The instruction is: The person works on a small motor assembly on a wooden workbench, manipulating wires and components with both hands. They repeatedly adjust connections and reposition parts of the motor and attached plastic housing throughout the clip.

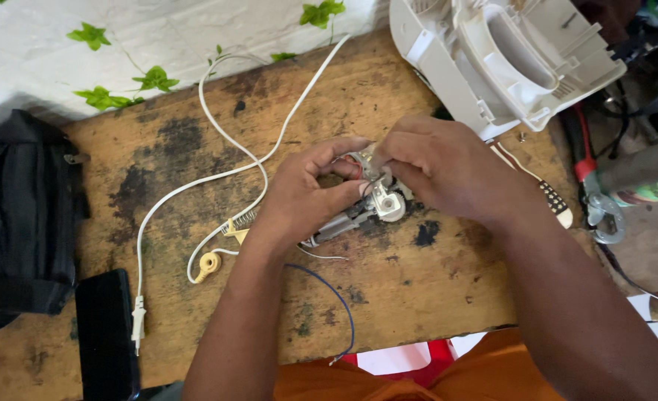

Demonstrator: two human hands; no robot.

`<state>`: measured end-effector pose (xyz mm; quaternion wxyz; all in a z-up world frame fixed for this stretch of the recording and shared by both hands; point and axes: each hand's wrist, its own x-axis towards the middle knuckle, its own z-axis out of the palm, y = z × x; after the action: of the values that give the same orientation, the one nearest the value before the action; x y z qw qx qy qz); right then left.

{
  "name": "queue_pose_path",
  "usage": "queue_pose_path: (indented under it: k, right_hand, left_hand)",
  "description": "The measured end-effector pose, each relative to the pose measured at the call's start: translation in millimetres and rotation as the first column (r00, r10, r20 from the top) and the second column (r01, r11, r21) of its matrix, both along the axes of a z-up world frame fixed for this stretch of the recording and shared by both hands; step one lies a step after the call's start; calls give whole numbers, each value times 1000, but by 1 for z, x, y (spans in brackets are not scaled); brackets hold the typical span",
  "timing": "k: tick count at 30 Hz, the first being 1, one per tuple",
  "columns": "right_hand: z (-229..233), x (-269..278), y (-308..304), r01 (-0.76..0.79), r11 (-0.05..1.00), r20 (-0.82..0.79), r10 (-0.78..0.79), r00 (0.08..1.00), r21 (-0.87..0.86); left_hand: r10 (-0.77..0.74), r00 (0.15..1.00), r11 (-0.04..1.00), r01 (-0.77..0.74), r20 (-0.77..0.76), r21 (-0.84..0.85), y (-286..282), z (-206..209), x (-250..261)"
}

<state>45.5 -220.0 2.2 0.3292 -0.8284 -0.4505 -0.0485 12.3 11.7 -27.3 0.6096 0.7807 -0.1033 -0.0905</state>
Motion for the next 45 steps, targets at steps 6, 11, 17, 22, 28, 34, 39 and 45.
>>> queue_pose_path:
  k: [6,11,17,22,28,34,39,45]
  right_hand:
    - [-2,-4,2,127,991,-41,-125,991,33]
    - [0,1,-6,181,983,-57,-180,982,23]
    - [12,-4,-4,107,994,-196,-109,975,-19]
    - [9,-4,-4,25,1000,-150,-24,988,4]
    - [18,-10,-2,-6,1000,-133,3,991,-21]
    - [18,-13,-4,4,999,-214,-12,977,-38]
    - [17,-14,0,-38,999,-106,35,994,-25]
    - [17,-12,-4,-20,992,-111,6,994,-122]
  left_hand:
    - [27,997,999,-29,-78,-17,-1,4,-2]
    - [-4,994,995,-7,-106,-100,3,-5,0]
    - [12,995,997,-19,-102,-71,2,-1,-2]
    - [-12,998,996,7,-59,-86,2,0,-3]
    - [64,981,982,-94,-182,-164,-1,8,-1]
    - [109,957,987,-135,-270,-82,-6,33,6]
    - [177,922,983,-151,-344,101,-13,40,15]
    - [212,959,976,-199,-190,86,-17,18,19]
